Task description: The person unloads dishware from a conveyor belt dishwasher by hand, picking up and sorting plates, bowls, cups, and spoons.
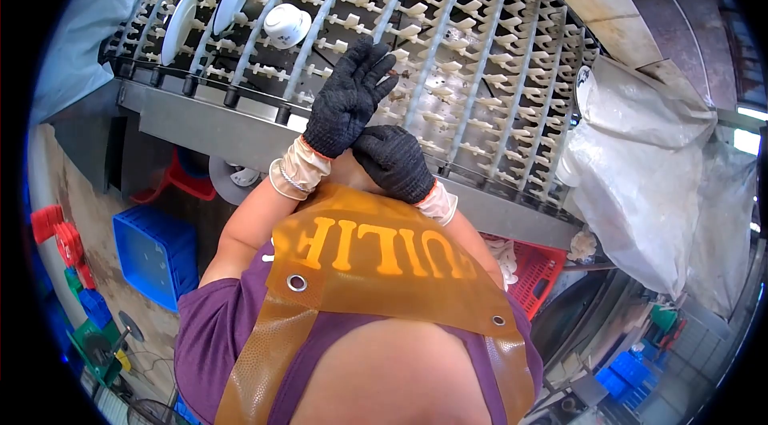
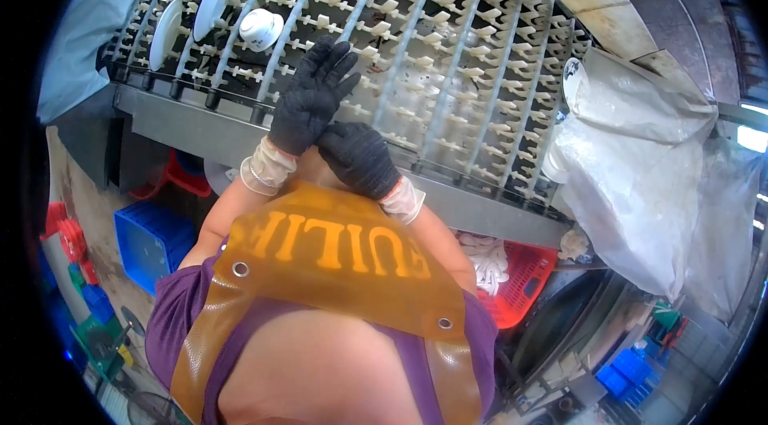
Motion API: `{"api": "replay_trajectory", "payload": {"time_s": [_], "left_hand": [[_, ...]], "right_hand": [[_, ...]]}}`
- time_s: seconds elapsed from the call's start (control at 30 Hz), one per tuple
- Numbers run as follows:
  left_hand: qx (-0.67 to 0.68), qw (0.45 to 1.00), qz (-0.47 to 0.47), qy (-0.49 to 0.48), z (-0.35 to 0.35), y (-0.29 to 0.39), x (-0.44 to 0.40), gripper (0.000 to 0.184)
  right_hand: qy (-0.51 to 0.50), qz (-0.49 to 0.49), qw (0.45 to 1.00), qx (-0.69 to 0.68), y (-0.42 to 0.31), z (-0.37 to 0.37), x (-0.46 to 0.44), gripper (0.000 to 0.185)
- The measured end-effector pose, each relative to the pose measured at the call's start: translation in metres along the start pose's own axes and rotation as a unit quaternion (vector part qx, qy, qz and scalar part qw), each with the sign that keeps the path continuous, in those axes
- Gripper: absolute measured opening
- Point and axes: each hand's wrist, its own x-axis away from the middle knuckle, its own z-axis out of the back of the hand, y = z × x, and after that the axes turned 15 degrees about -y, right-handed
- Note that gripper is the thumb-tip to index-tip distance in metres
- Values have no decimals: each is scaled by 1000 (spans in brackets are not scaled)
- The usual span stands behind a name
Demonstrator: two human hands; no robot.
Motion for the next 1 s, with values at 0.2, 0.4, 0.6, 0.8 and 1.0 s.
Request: {"api": "replay_trajectory", "payload": {"time_s": [0.2, 0.4, 0.6, 0.8, 1.0], "left_hand": [[-15, 1000, -4, -18, -6, -11, -1, 75], [-17, 1000, 0, -16, -12, -21, -1, 74], [0, 1000, -3, -15, -16, -31, -2, 73], [-2, 1000, 3, -13, -24, -37, -3, 73], [-29, 999, 9, -13, -27, -46, -3, 59]], "right_hand": [[-38, -9, 999, -7, 6, 7, 12, 17], [-35, -6, 999, -11, 8, 11, 23, 18], [-44, -13, 999, -16, 9, 17, 33, 19], [-37, -9, 999, -12, 10, 22, 41, 18], [-8, -8, 1000, 19, 17, 16, 50, 12]]}}
